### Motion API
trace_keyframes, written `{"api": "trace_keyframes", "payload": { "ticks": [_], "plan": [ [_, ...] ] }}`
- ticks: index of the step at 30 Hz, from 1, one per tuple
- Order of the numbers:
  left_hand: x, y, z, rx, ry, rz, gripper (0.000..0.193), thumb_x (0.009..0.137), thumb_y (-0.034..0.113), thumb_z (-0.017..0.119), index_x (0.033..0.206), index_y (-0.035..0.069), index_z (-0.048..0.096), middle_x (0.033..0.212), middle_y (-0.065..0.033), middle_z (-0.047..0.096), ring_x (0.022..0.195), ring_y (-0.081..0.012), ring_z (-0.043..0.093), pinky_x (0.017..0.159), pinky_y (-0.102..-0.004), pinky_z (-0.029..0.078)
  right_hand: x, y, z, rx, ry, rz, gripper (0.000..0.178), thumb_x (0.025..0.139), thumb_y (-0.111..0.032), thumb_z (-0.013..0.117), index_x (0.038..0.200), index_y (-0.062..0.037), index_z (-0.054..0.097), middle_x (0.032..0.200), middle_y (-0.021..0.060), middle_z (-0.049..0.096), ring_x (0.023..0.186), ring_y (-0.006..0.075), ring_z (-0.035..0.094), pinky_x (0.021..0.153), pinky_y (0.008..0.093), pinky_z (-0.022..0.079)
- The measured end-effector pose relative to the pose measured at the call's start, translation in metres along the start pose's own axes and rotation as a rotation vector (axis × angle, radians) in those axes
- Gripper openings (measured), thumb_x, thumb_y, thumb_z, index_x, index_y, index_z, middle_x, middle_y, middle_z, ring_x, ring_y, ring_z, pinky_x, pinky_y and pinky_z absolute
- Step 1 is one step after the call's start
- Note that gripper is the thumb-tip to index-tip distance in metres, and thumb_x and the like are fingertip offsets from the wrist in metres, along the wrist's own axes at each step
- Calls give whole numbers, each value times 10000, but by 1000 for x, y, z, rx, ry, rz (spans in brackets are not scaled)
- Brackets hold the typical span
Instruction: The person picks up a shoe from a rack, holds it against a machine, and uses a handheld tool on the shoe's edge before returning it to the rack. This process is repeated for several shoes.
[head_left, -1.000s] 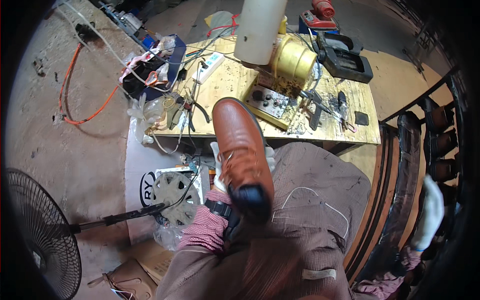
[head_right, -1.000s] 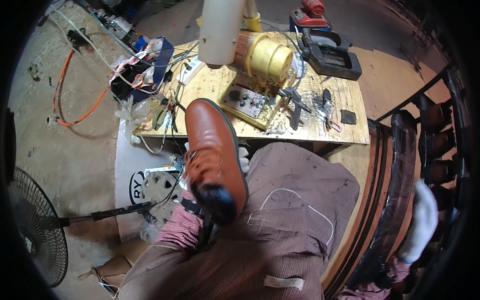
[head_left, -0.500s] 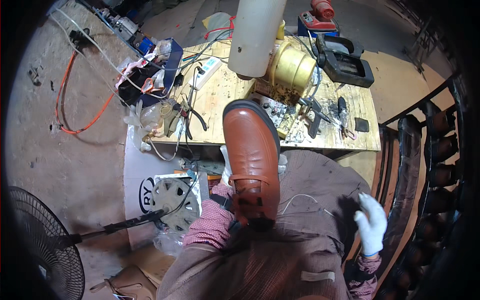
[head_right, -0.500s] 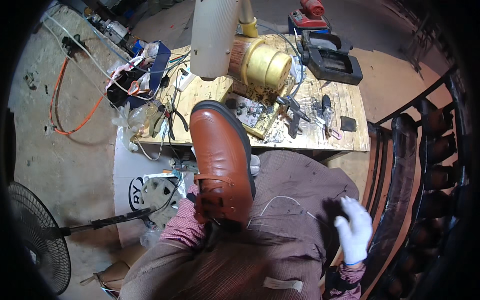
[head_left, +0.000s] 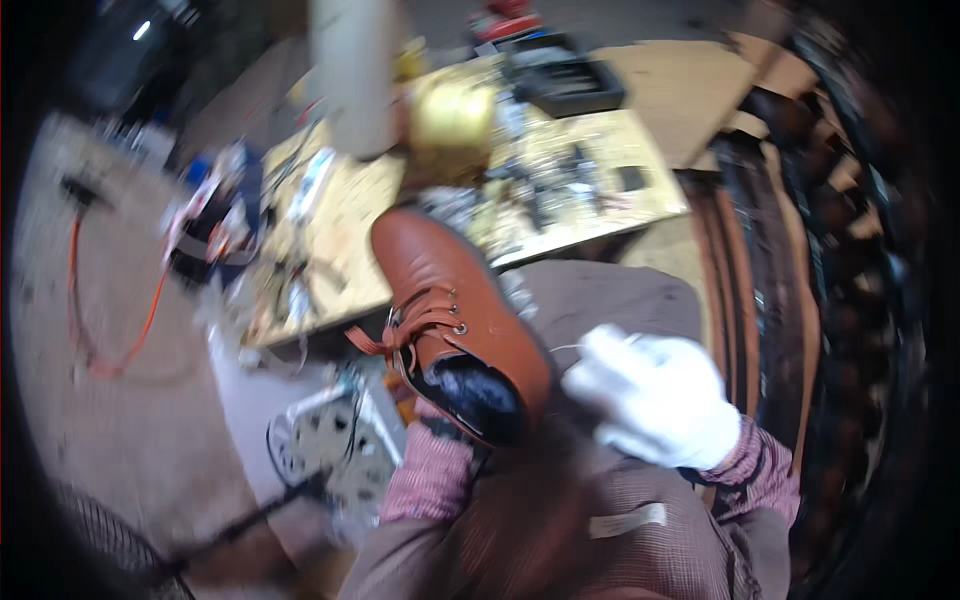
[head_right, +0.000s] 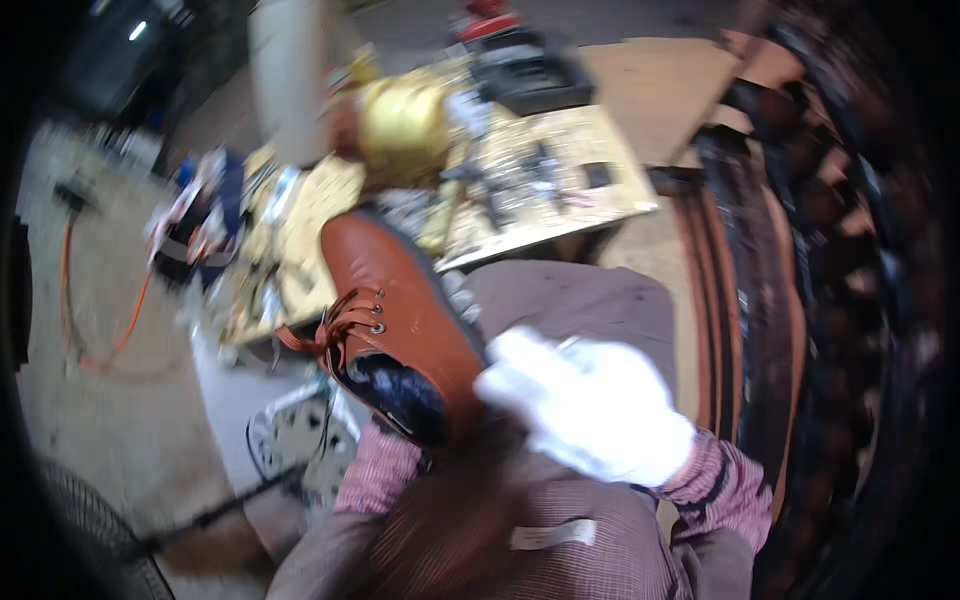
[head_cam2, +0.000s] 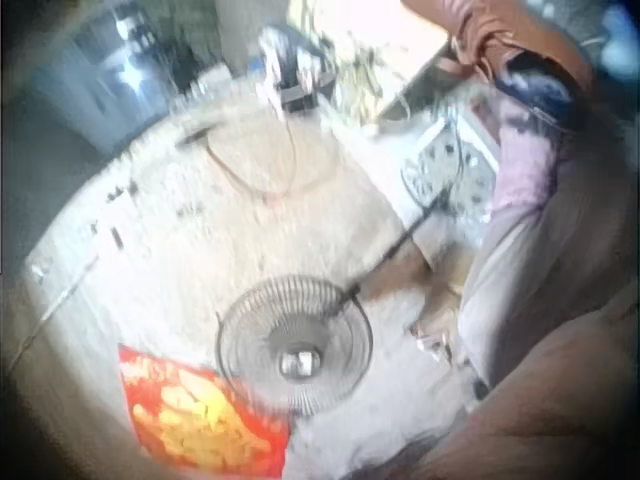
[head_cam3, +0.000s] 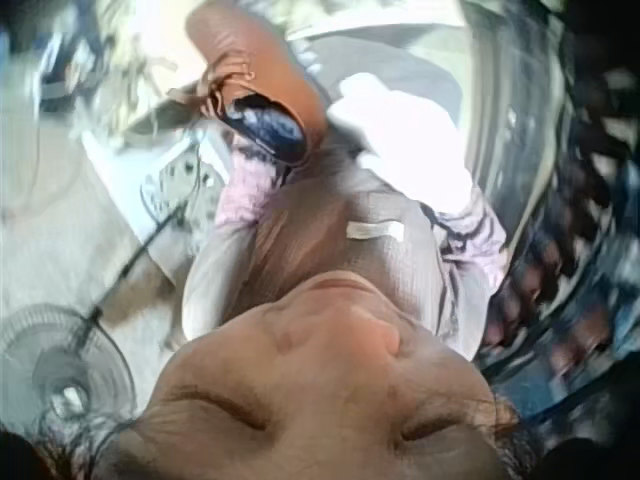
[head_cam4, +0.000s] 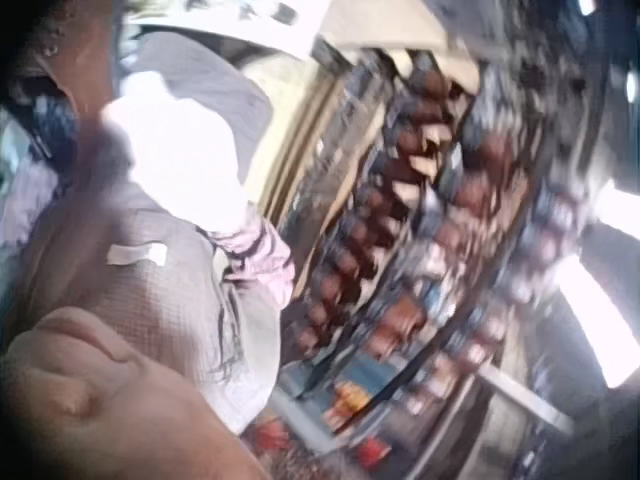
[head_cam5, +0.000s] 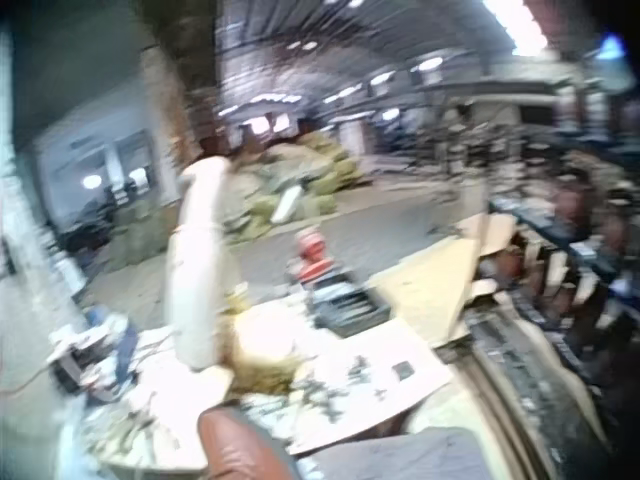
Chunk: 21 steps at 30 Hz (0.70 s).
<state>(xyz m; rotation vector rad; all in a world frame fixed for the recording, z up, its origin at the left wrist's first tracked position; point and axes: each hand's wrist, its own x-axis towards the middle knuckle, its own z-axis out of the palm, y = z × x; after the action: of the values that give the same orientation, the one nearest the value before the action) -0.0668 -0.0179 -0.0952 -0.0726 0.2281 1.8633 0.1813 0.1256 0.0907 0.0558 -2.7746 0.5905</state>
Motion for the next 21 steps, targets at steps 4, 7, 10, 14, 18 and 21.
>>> {"api": "trace_keyframes", "payload": {
  "ticks": [4,7,10,14,18,21],
  "plan": [
    [17,-44,43,186,9,-136,1099,915,948,452,1576,73,518,1483,-189,640,1322,-347,634,1200,-508,464,-14,-21,-12,113,-175,135,644,925,-203,745,1528,-76,557,1366,222,702,706,344,705,690,482,581],
    [33,-84,83,489,-81,-169,1120,911,961,431,1597,78,493,1518,-175,615,1352,-336,615,1211,-506,458,-32,-43,-51,-132,-5,200,382,911,-384,774,1112,-64,714,811,125,698,637,360,677,614,476,525],
    [36,-99,114,961,-43,-296,1114,966,912,406,1675,53,378,1656,-153,491,1425,-308,556,1212,-484,457,-63,-81,-120,-272,78,388,460,907,-561,785,908,-101,806,709,43,677,586,305,632,581,407,465],
    [37,-109,129,941,-503,-450,1140,989,876,427,1694,-13,314,1556,-286,561,1272,-398,662,1165,-528,482,-114,-167,-189,-557,219,727,457,770,-498,922,774,-77,746,683,83,647,534,345,582,540,439,393],
    [38,-116,123,908,-273,-422,1098,1003,852,452,1690,3,327,1432,-298,638,1212,-389,692,1110,-507,530,-167,-166,-208,-1068,402,995,487,784,-472,871,684,-44,661,675,162,609,628,390,605,600,471,454],
    [40,-120,116,836,-196,-440,1040,1037,810,451,1677,-3,350,1402,-298,659,1172,-388,706,1086,-496,546,-225,-109,-243,-1283,437,1053,489,843,-517,806,735,-48,717,724,191,655,702,421,659,640,493,501]
  ]
}}
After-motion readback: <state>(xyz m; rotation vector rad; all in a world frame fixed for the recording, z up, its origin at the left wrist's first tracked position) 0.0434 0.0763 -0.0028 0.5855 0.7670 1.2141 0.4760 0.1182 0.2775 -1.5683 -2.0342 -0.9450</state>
